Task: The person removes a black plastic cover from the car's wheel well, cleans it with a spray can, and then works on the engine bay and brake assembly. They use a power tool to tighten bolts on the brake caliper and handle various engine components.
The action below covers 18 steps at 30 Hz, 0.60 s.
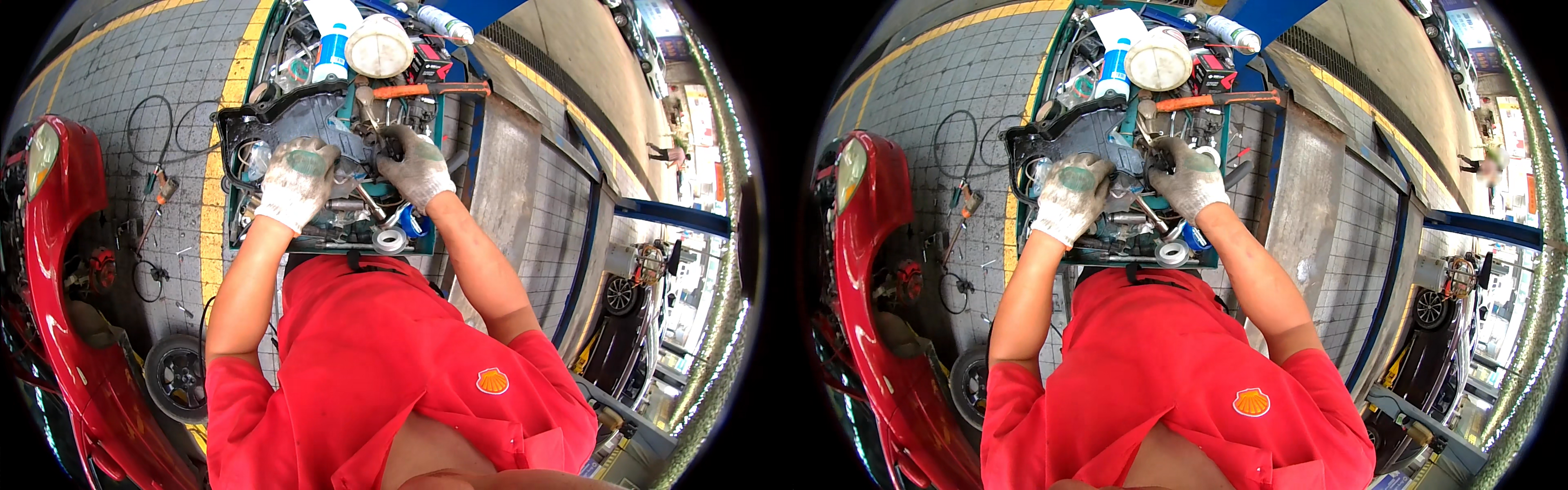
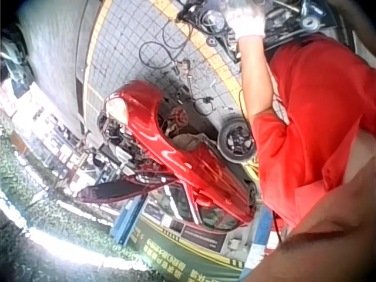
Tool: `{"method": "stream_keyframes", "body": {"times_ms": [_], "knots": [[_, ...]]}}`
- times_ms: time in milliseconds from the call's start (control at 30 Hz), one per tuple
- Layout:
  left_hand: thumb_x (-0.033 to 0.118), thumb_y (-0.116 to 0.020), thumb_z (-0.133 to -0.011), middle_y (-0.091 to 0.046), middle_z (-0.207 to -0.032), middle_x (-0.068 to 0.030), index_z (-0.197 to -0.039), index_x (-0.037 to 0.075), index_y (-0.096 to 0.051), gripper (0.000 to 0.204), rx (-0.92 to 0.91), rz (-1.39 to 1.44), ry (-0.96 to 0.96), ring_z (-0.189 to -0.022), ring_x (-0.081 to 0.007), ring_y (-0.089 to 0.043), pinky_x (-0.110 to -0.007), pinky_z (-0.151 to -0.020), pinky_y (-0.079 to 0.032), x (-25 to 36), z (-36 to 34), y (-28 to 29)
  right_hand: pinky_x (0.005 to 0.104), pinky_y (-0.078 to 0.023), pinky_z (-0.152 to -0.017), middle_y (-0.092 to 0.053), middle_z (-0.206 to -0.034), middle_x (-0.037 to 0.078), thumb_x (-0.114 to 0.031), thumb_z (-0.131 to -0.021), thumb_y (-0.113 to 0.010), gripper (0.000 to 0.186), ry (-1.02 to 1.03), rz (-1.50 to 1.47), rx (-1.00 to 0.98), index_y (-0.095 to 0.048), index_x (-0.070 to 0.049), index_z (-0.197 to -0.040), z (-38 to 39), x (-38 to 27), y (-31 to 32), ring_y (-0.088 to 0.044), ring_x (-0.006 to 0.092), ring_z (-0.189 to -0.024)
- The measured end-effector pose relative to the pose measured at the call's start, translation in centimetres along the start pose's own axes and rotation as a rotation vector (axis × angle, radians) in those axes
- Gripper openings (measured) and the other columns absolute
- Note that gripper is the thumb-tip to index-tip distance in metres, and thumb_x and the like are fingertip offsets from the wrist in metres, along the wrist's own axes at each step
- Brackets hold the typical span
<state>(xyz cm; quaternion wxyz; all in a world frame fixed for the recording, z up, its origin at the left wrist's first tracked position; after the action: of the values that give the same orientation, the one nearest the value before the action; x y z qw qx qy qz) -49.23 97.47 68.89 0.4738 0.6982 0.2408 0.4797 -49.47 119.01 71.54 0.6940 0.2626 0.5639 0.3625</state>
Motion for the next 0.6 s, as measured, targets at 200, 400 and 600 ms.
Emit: {"method": "stream_keyframes", "body": {"times_ms": [200,400,600], "knots": [[0.017,-0.065,-0.093,-0.071,-0.108,-0.0114,-0.114,0.01,-0.074,0.024,0.023,0.081,0.012,-0.109,-0.0334,-0.066,-0.046,-0.096,-0.051,-0.5,0.8,-0.4,0.0456,-0.055,-0.097,-0.075,-0.116,0.02,-0.035,-0.085,-0.075,0.056,0.054,0.179,-0.037,-0.066,-0.011,-0.135,-0.5,-1.5,-0.1,-0.071,0.0379,-0.111],[0.017,-0.065,-0.093,-0.071,-0.11,-0.0131,-0.119,0.009,-0.072,0.028,-0.006,0.164,0.03,-0.11,-0.0347,-0.066,-0.047,-0.098,-0.05,-1.2,1.1,-0.9,0.048,-0.055,-0.095,-0.075,-0.114,0.022,-0.036,-0.086,-0.076,0.055,0.001,0.305,-0.216,-0.066,-0.013,-0.134,-2.0,-3.4,-1.4,-0.071,0.039,-0.11],[0.012,-0.065,-0.093,-0.072,-0.115,-0.0187,-0.118,0.002,-0.073,0.027,0.355,0.335,0.083,-0.108,-0.0367,-0.069,-0.045,-0.096,-0.053,-0.7,3.6,1.5,0.0474,-0.055,-0.097,-0.074,-0.115,0.023,-0.039,-0.086,-0.075,0.06,0.036,0.268,-0.17,-0.064,-0.012,-0.138,-2.3,-2.6,-2.0,-0.071,0.0403,-0.111]]}}
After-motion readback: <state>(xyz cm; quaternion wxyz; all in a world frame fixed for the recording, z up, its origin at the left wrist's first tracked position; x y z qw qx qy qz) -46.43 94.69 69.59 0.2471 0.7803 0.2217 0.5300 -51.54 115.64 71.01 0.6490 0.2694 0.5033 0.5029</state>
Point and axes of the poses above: each hand's wrist, its own z-axis away from the middle knuckle, its own y-axis out of the back of the hand, x = y × z, the point moved 3 cm from there along -z, towards the middle knuckle
